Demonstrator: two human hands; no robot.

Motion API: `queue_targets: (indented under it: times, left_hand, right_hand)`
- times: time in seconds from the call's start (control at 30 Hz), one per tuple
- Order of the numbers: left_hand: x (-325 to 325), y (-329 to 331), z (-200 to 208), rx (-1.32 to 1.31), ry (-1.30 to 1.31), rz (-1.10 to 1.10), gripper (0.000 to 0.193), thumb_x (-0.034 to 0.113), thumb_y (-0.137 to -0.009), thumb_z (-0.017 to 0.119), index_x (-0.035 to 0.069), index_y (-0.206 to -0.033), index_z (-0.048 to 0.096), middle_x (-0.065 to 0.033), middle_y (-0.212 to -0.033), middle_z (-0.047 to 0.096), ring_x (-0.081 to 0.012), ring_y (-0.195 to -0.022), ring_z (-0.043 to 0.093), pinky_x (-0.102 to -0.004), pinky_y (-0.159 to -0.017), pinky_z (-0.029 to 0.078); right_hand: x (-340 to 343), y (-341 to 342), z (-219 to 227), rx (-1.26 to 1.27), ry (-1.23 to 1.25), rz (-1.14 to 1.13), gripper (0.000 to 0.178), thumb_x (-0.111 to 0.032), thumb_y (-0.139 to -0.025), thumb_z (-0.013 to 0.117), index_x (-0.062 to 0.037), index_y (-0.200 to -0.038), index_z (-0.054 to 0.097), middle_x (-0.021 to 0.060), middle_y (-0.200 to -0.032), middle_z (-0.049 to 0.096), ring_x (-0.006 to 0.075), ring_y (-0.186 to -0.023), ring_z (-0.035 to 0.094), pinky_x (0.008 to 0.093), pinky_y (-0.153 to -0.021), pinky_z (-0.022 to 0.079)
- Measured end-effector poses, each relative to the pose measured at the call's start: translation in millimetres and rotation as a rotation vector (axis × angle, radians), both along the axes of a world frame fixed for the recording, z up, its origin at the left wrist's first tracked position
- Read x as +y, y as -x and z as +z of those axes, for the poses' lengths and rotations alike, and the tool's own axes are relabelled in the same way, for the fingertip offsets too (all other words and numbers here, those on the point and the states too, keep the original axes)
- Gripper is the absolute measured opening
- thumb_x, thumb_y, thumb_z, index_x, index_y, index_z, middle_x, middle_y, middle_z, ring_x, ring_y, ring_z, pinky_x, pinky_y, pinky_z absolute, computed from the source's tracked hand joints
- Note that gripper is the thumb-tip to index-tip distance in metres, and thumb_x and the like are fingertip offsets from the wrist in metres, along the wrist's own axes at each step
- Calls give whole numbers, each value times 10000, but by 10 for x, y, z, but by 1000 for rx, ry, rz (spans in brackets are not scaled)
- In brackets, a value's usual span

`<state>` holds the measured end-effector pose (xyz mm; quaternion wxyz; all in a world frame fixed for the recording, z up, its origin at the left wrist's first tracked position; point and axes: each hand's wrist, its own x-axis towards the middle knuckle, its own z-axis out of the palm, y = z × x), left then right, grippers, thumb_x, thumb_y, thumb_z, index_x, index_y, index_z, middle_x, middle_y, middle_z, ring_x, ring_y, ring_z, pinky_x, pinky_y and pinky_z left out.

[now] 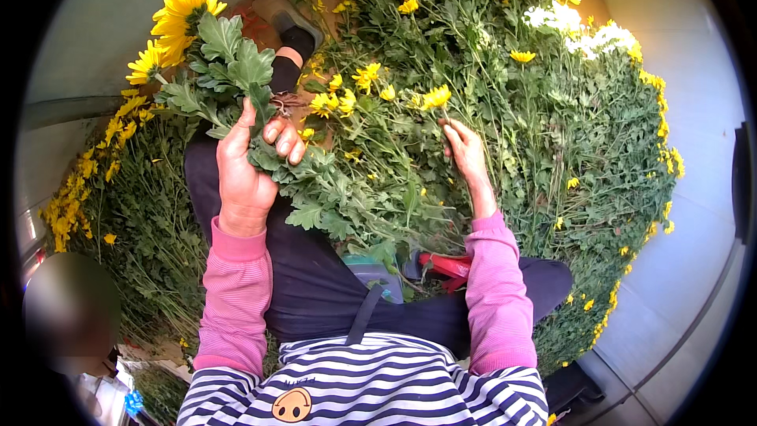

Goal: The person gathers yellow chrysanthemum flowers from a large pile on the floor, arranges them into a bunch, and secures the stems with a red rubber band. The person repeats this process to create multiple bouquets.

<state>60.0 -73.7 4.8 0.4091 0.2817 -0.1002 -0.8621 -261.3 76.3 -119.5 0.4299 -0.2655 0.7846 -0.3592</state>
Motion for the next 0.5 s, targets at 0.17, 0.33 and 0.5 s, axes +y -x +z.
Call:
queue_targets:
  times: [0.17,0.33,0.5]
  left_hand:
    - [36,122,78,-70,-30,12,338,376,-1006,416,95,-823,457,-9,-673,410,-168,-604,432,-324,-576,393]
    - [44,159,143,-105,-69,66,305,352,-1009,409,102,-858,497,-2,-678,431,-167,-607,435,-327,-584,393]
    - [29,126,100,-23,-5,23,268,343,-1013,405,115,-922,511,4,-689,442,-162,-615,448,-331,-596,407]
  right_hand:
    - [-704,-251,89,-68,90,131,291,-206,-938,592,-50,-1178,643,8,-807,659,54,-564,516,205,-515,419]
    - [-817,-415,-104,-568,10,176,278,-275,-972,544,-68,-1146,610,-34,-815,596,24,-584,459,165,-503,345]
    - [-513,-394,38,-870,-12,217,308,-303,-960,565,-88,-1178,596,-41,-788,559,4,-546,411,164,-490,325]
